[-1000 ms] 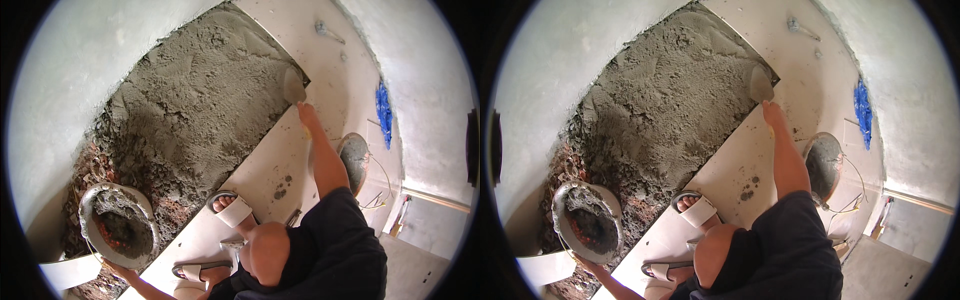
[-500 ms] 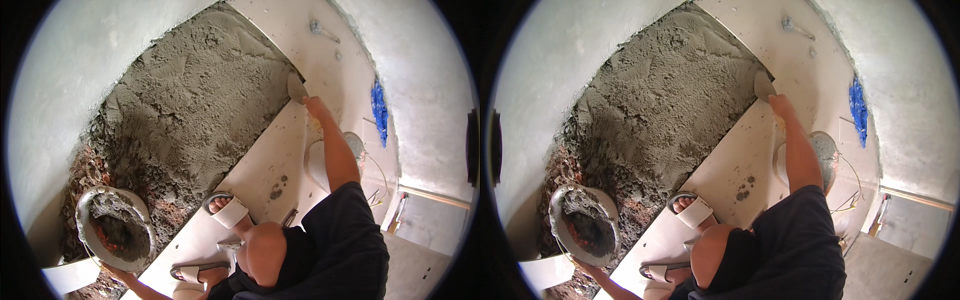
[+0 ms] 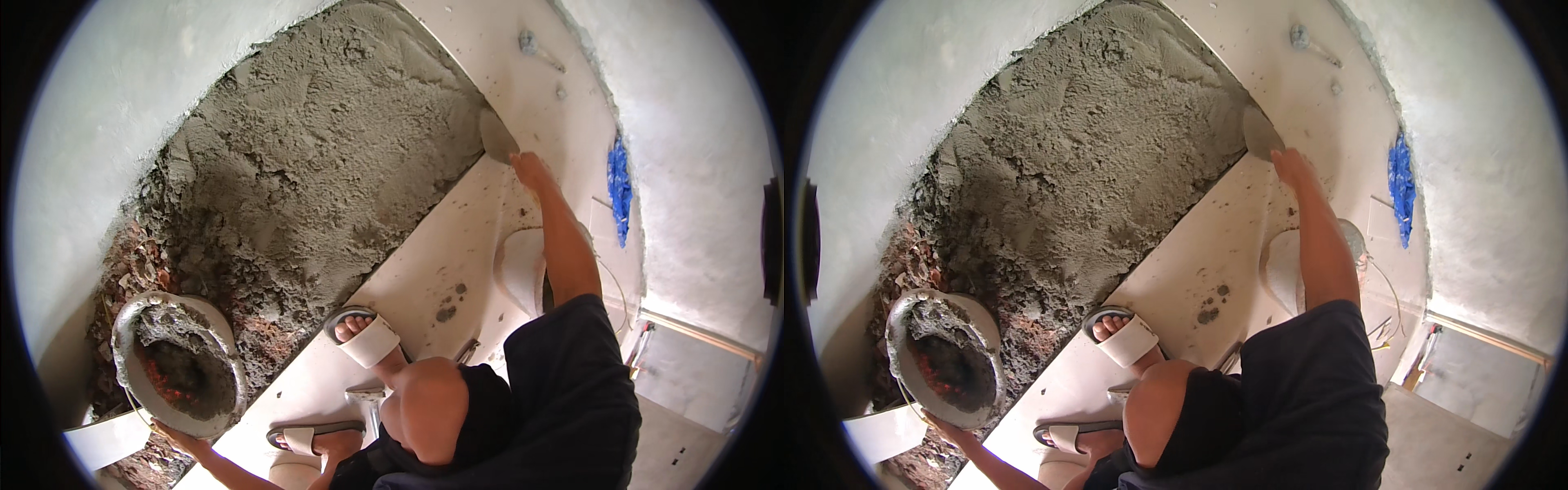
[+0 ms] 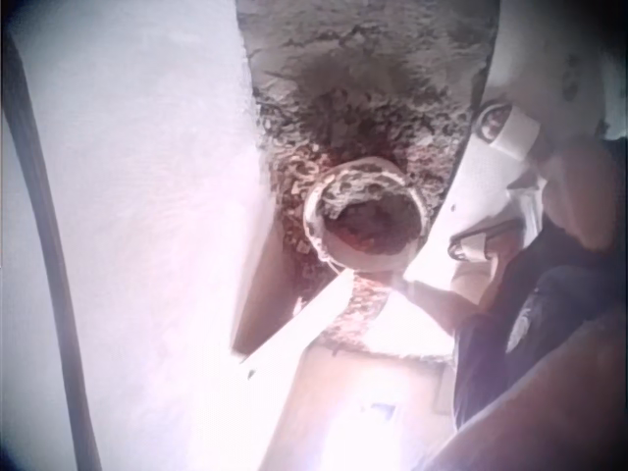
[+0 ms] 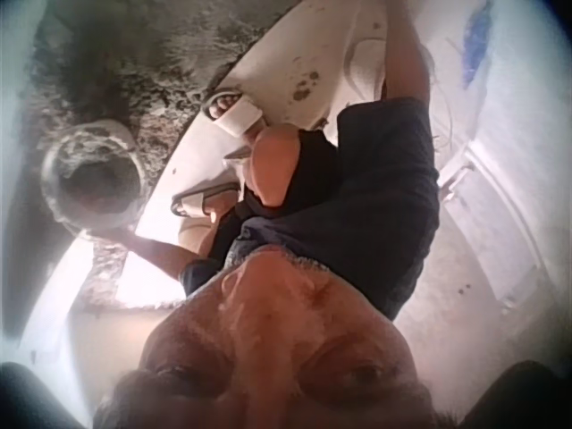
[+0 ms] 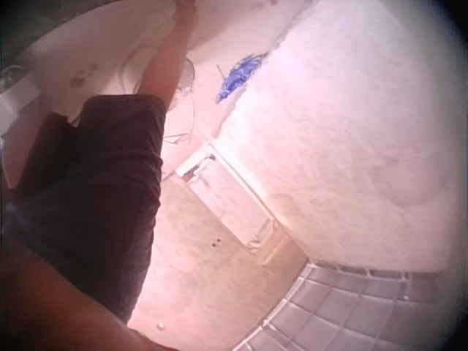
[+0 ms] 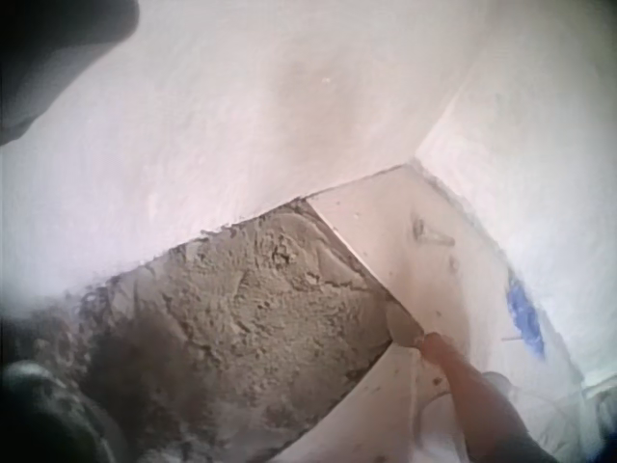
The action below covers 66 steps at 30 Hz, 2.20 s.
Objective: The person mixes cement with a hoe, carries buckets of cement into a room, spreads the cement on the floor with a trowel, and places a large floor tile onto the prepared area.
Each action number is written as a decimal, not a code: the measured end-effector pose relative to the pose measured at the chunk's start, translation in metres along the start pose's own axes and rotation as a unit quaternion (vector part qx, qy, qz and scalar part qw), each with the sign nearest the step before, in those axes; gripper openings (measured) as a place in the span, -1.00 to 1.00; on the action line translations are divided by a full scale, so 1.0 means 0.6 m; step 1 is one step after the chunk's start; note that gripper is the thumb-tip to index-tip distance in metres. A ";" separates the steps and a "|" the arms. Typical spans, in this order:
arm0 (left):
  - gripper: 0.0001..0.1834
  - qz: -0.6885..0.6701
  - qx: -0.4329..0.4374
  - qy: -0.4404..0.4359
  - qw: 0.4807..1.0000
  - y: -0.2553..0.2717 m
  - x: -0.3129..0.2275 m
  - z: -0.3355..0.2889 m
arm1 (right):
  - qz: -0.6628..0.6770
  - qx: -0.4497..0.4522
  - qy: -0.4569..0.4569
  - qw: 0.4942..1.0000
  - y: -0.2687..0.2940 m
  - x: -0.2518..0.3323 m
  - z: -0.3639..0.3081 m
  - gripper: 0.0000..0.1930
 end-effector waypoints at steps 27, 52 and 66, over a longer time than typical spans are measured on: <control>-0.23 0.047 -0.019 0.032 0.998 0.010 -0.028 -0.024 | 0.150 0.071 -0.041 0.985 0.019 -0.045 0.027 -0.44; -0.26 0.060 0.026 -0.041 0.997 -0.002 0.004 0.011 | 0.687 -0.014 -0.165 0.708 -0.084 0.116 -0.112 -0.55; -0.23 0.035 0.026 -0.042 0.998 0.003 0.009 0.019 | 0.735 -0.008 -0.188 0.651 -0.114 0.086 -0.077 -0.57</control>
Point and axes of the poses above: each hand's wrist, its own z-axis towards the middle knuckle, its own y-axis out of the back of the hand, x = y × z, the point moved 6 cm from there along z, towards the middle knuckle, and after that the axes turned 6 degrees about z, right-handed, at the moved point
